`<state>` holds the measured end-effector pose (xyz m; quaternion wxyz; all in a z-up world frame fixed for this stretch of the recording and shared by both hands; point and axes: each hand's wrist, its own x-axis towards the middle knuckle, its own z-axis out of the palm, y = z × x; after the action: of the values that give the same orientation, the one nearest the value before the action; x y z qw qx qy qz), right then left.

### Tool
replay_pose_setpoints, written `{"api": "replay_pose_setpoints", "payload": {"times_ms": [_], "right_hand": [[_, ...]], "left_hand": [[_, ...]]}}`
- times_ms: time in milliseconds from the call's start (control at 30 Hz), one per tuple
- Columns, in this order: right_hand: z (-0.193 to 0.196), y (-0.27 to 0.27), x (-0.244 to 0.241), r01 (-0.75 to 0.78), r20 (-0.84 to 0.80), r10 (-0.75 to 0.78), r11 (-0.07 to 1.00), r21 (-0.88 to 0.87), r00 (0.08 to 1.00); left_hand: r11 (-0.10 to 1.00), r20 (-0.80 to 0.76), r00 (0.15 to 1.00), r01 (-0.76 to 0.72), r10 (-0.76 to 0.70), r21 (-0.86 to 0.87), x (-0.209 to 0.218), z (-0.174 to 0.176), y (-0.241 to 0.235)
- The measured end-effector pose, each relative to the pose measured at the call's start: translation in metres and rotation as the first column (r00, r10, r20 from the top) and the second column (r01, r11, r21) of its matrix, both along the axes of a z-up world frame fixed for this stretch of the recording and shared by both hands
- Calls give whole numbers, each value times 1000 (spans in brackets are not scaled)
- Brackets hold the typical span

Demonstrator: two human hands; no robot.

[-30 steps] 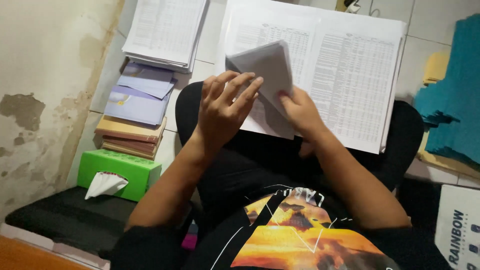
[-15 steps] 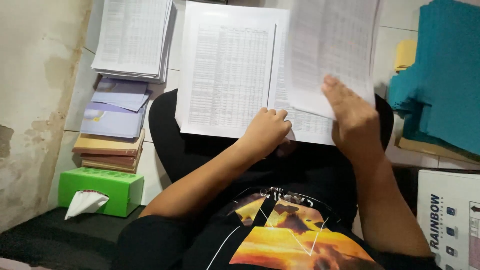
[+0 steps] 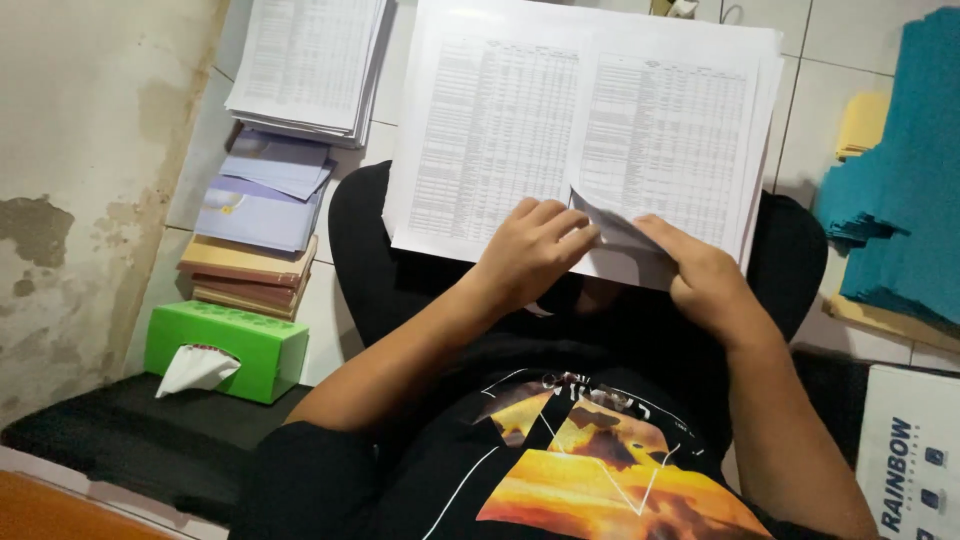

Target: Sorting and inspecting a large stack of printed pages by flipping through them one by one.

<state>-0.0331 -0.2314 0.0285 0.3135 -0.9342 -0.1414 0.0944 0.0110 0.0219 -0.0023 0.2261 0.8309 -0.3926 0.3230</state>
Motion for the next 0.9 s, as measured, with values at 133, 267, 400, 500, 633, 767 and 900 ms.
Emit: {"api": "replay_pose_setpoints", "payload": {"times_ms": [133, 267, 400, 500, 633, 767, 900], "right_hand": [[26, -3, 19, 83, 28, -83, 996, -11, 996], [54, 61, 46, 80, 364, -71, 997, -10, 929], [31, 146, 73, 17, 554, 98, 980, -199, 827], [-2, 182, 65, -35, 394, 149, 959, -282, 907], [-34, 186, 49, -137, 260, 199, 962, -237, 945], [-18, 191, 35, -158, 224, 218, 954, -256, 950], [-5, 193, 30, -181, 166, 221, 956, -230, 961]], "left_hand": [[989, -97, 988, -111, 121, 96, 13, 6, 93], [935, -387, 910, -6, 152, 354, 8, 17, 150], [913, -487, 866, 105, 111, 394, 9, 16, 165], [896, -432, 895, 95, 115, 435, 10, 19, 165], [878, -393, 902, 32, 181, 478, 10, 12, 168], [852, -298, 940, 17, 164, 523, 6, -3, 171], [832, -225, 963, 0, 150, 555, -3, 11, 168]]}}
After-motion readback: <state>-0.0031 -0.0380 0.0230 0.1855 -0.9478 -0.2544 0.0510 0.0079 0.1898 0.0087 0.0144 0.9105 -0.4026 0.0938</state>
